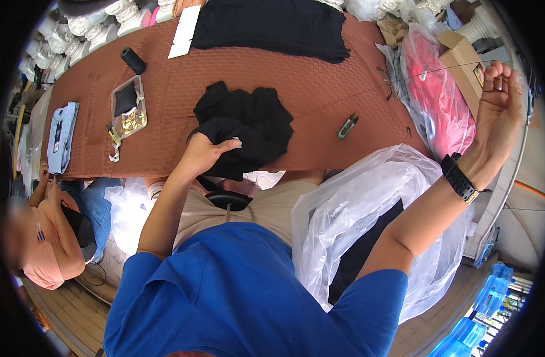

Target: The person positions a white label on a black fabric garment and then attaches the label by hand using a needle and thread.

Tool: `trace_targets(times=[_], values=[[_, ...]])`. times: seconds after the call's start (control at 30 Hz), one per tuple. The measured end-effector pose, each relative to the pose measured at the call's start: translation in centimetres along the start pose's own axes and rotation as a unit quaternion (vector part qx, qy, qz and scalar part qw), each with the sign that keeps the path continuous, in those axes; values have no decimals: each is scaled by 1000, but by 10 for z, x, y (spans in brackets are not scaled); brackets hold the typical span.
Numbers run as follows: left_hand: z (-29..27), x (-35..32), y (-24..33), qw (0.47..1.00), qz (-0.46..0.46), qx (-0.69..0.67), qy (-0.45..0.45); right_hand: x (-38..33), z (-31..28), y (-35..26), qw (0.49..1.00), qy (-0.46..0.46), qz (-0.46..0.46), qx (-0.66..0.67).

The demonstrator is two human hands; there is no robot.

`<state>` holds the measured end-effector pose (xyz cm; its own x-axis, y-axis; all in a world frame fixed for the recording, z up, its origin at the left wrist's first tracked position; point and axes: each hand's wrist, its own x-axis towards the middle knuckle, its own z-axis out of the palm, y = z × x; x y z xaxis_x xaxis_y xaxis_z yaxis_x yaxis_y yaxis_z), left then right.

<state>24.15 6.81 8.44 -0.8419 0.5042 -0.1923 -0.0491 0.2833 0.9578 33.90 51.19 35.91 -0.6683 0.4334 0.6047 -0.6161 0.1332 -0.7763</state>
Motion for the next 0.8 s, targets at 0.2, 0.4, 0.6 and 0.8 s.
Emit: trace_targets(times=[0.2,0.4,0.6,0.8], values=[[-11,-1,-9,999,-22,-9,45,23,-39,-14,1000,2,-17,12],[-24,4,-17,997,-11,-61,55,49,-91,-24,999,5,-12,34],[-34,5,-24,993,-19,-92,66,73,-141,-31,999,41,-15,-5],[-33,-4,-1,981,-44,-179,61,83,-185,-32,999,39,17,-23]])
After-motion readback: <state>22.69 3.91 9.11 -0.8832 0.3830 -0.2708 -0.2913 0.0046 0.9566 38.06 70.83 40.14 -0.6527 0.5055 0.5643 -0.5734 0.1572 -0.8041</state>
